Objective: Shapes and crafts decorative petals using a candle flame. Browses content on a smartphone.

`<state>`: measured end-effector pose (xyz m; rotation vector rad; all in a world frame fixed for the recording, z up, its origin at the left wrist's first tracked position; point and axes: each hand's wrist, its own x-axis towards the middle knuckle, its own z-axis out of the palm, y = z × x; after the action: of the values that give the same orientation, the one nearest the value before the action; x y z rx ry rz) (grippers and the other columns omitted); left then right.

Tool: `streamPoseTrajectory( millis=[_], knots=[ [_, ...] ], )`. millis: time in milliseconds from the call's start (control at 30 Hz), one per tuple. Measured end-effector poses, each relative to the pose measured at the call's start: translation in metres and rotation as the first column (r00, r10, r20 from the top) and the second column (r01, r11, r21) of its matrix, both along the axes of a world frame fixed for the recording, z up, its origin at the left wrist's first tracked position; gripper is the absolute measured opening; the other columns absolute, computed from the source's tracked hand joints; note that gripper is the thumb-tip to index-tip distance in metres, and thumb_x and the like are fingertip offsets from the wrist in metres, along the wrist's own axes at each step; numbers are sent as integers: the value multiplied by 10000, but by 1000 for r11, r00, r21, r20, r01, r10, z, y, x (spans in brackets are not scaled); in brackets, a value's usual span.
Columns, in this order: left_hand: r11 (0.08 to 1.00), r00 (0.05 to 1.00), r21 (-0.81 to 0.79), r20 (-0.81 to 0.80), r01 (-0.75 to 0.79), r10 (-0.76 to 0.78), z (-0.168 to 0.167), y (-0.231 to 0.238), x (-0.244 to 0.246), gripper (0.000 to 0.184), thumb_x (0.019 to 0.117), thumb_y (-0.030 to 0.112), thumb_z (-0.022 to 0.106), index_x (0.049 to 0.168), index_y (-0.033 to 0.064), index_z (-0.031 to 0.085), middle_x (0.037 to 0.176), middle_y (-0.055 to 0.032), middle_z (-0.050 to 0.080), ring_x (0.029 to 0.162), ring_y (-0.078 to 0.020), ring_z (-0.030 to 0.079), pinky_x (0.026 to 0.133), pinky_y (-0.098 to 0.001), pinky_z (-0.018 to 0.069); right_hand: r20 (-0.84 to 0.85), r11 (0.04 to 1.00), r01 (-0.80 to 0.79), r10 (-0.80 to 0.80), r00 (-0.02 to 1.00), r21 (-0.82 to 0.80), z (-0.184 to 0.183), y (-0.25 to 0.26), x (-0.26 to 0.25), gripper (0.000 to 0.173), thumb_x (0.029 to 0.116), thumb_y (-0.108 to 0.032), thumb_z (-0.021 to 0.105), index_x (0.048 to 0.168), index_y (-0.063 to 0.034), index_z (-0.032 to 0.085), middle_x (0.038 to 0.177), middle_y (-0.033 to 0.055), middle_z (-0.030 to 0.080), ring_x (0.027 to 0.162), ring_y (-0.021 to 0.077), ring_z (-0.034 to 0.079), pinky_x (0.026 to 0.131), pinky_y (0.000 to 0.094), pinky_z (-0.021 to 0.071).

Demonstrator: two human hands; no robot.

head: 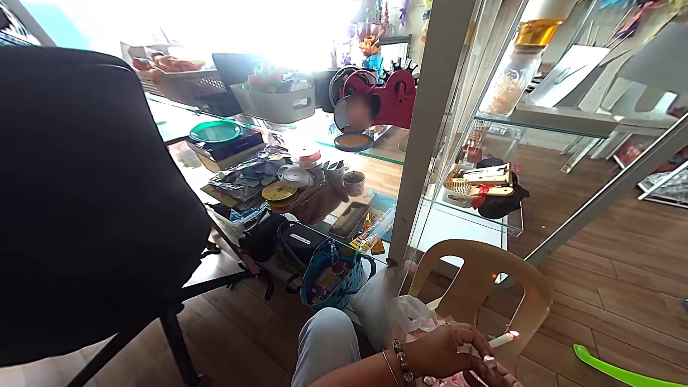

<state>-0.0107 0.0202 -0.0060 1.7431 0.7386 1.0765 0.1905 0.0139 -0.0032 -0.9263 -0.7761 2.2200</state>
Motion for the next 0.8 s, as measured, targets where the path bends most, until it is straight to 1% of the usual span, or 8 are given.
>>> streamPoseTrajectory(
  millis=[100,167,200,267,333,400,600,800],
  knots=[
    [998,998,12,9,-59,59,0,2,2,107,923,-30,650,986,-113,673,1117,-215,668,1112,-244,615,990,-361,481,50,997,58,-60,997,49,-5,2,-3,107,1047,-160,519,1113,-167,603,1048,2,734,971,160,714,849,384,601],
    [993,991,0,73,-115,114,-4,2,7,97,929,-46,611,992,-104,656,1094,-192,654,1065,-202,621,931,-325,509,111,980,150,-165,980,131,-3,2,-8,95,1027,-155,551,1116,-121,549,1033,19,715,942,156,703,819,372,598],
    [992,983,-38,135,-122,126,-6,3,11,89,951,-35,590,1001,-85,644,1089,-153,642,1043,-155,624,908,-294,530,126,960,213,-238,963,181,-1,2,-11,114,1008,-158,579,1107,-103,563,1016,20,709,920,140,696,799,344,598],
    [976,949,-187,274,-109,158,-6,2,19,105,997,2,544,1049,-45,621,1087,-57,633,1021,-72,615,916,-265,530,143,902,274,-336,931,334,3,3,-11,154,1016,-155,545,1140,-73,586,1065,11,702,970,110,683,849,305,585],
    [933,912,-341,335,-117,237,-4,4,27,119,1002,15,524,1077,-12,612,1086,-16,658,1017,-61,631,923,-277,540,117,813,302,-408,905,498,5,7,-9,185,1003,-110,535,1149,-34,619,1085,22,705,996,107,673,892,300,571],
    [889,883,-442,365,-115,295,-6,7,33,118,993,5,527,1062,27,620,1058,3,675,1005,-72,643,911,-285,546,83,735,314,-448,890,601,4,10,-8,192,977,-79,602,1150,-5,643,1070,21,716,992,95,680,907,286,574],
    [867,851,-488,410,-99,328,-10,11,47,140,968,-27,568,1000,86,643,978,35,691,949,-67,661,896,-289,563,20,652,390,-528,849,650,0,10,-9,138,929,-26,687,1055,21,718,1015,21,735,913,41,690,846,219,586],
    [797,848,-577,320,-179,422,-10,11,59,120,966,-24,566,1033,57,624,937,4,706,880,-95,683,850,-309,582,172,570,292,-623,763,768,-7,10,-10,177,1007,-113,599,1052,37,681,969,46,690,872,3,646,816,162,544]
  ],
)
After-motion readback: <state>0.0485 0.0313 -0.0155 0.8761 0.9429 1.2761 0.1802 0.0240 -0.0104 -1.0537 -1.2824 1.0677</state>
